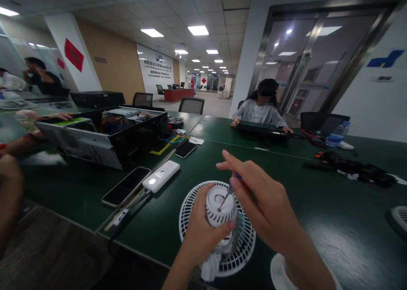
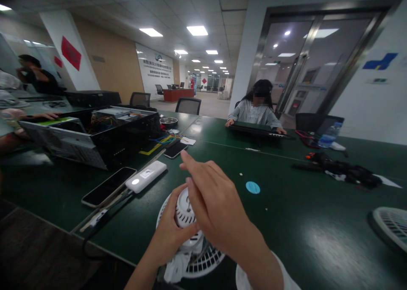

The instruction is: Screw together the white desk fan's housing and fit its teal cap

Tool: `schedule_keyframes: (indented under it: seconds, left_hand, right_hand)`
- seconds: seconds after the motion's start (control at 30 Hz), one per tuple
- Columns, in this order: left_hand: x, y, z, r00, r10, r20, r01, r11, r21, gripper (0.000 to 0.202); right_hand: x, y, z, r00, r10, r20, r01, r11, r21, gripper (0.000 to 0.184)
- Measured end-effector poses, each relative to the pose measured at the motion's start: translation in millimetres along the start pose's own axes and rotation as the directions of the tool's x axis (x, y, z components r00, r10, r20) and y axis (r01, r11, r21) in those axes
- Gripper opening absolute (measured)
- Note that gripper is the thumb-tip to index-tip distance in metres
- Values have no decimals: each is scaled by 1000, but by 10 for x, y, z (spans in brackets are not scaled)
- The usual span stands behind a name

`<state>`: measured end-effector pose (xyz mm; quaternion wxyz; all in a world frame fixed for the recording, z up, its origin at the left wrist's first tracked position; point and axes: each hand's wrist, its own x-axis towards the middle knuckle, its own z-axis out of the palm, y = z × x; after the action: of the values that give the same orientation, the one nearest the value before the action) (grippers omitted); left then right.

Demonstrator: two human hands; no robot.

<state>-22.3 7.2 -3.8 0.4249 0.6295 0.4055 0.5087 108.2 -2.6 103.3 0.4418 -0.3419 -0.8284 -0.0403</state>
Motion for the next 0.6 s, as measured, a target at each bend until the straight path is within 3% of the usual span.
schedule_keyframes:
  seconds: [0.13, 0.33, 0.5, 0.6]
  left_hand:
    - [-1, -7, 12, 1000, -6, -11, 6, 1000, -11, 68]
    - [-8, -10, 25, 999, 22, -31, -22, 1000, -22, 66]
    - [-17, -31, 14, 999, -6, -37, 7, 999, 32, 70]
    - [-18, -22, 7, 999, -1, -40, 2, 999, 37, 69]
  right_hand:
    - [20, -1, 38, 996, -48, -69, 41, 995, -92, 25]
    - [13, -6, 38, 999, -51, -12, 51, 999, -3, 41]
    - [30, 6, 39, 992, -77, -102, 59, 984, -170, 23]
    - [34, 5, 19, 996, -36, -79, 25, 991, -132, 31]
